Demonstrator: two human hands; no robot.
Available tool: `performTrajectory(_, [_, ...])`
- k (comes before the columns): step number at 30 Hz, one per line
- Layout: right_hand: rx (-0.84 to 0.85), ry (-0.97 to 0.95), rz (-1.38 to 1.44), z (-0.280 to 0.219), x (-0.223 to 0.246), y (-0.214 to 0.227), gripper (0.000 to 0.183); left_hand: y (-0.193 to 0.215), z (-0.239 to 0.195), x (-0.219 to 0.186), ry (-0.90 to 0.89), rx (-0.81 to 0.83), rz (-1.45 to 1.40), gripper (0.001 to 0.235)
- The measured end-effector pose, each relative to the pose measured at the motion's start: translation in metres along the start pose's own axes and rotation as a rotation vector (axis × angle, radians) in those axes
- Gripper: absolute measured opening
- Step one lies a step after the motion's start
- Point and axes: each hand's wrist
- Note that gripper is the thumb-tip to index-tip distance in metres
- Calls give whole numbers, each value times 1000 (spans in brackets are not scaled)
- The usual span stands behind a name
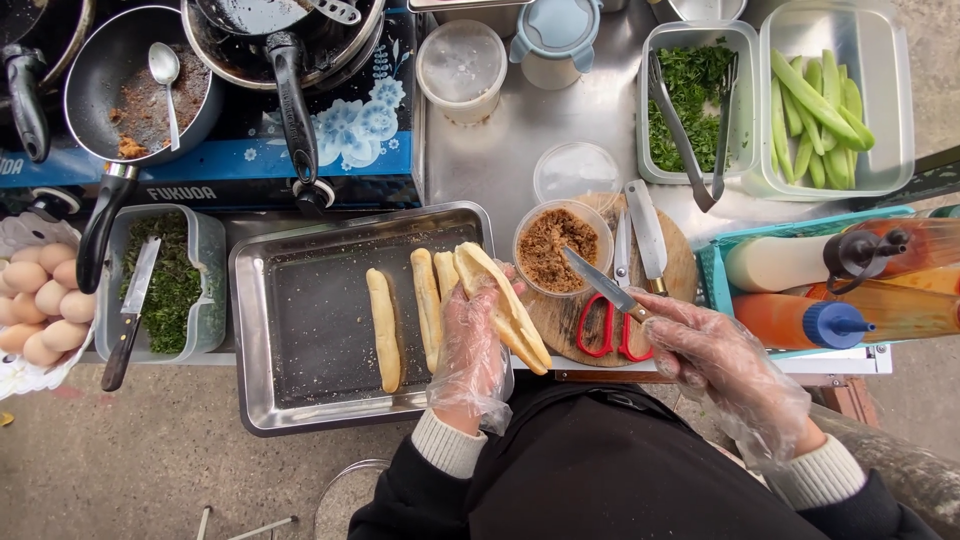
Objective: Preparing street food by cutting bread rolls with scissors and stuffing them with a savory filling using a knife.
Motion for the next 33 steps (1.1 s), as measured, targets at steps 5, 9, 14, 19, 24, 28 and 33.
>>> performTrajectory(5, [33, 38, 41, 11, -17, 7, 52, 7, 5, 9, 6, -1, -17, 61])
performTrajectory(9, [40, 49, 59, -3, -6, 1, 54, 0, -1, 2, 28, -24, 12, 57])
performTrajectory(14, [39, 46, 62, -3, -5, 0, 53, -12, -5, -8, 111, -122, 101, 48])
performTrajectory(19, [35, 53, 35, 9, -16, 5, 51, -10, -4, -9, 162, -134, 244, 40])
performTrajectory(24, [103, 18, -90, -27, 19, -10, 67, -39, -21, -37, 134, -171, 493, 19])
performTrajectory(28, [73, 6, -385, -44, 37, -24, 59, -32, -11, -23, -36, -152, 611, 30])
performTrajectory(33, [28, 113, -739, -41, 43, -39, 51, -44, -14, -26, -140, -156, 716, 34])
Point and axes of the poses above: each hand's wrist, its own z-axis towards the middle knuckle, its own y-axis out of the back of the hand, x = y × z, and after that the axes turned 11 degrees about x, right-handed
